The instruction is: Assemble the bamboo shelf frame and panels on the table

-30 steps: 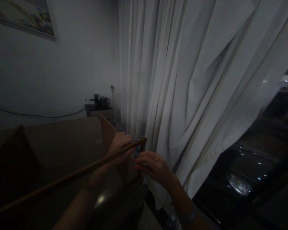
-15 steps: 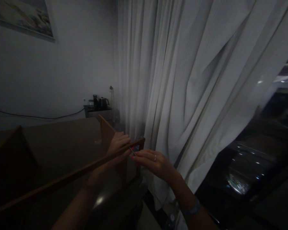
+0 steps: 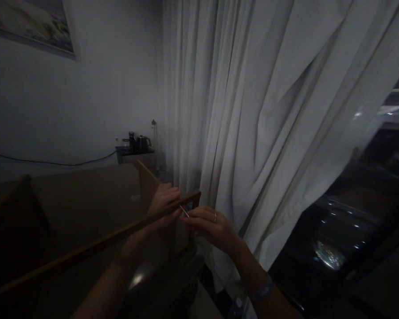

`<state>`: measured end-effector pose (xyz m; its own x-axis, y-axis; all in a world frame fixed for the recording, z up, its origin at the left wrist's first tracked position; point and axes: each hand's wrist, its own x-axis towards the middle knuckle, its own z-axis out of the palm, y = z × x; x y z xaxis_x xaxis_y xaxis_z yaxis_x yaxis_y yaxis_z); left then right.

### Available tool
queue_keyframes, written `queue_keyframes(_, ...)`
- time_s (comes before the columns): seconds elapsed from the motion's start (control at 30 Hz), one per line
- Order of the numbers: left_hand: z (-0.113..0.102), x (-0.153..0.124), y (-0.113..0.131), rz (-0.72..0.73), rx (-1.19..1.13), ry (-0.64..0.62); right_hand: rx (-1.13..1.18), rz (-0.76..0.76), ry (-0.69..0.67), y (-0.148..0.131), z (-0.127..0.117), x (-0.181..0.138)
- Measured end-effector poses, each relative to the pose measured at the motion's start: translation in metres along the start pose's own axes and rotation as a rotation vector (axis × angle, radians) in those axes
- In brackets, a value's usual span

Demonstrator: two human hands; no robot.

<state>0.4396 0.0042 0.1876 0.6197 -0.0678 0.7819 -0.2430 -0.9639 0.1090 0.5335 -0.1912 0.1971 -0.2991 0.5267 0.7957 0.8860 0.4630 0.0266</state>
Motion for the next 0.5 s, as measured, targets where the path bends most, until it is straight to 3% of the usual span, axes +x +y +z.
queue_keyframes(0.5,-0.011,0.003,0.01,-0.031,-0.039,-0.036,0.065,0.076,0.132,-0.001,0.013,0.002)
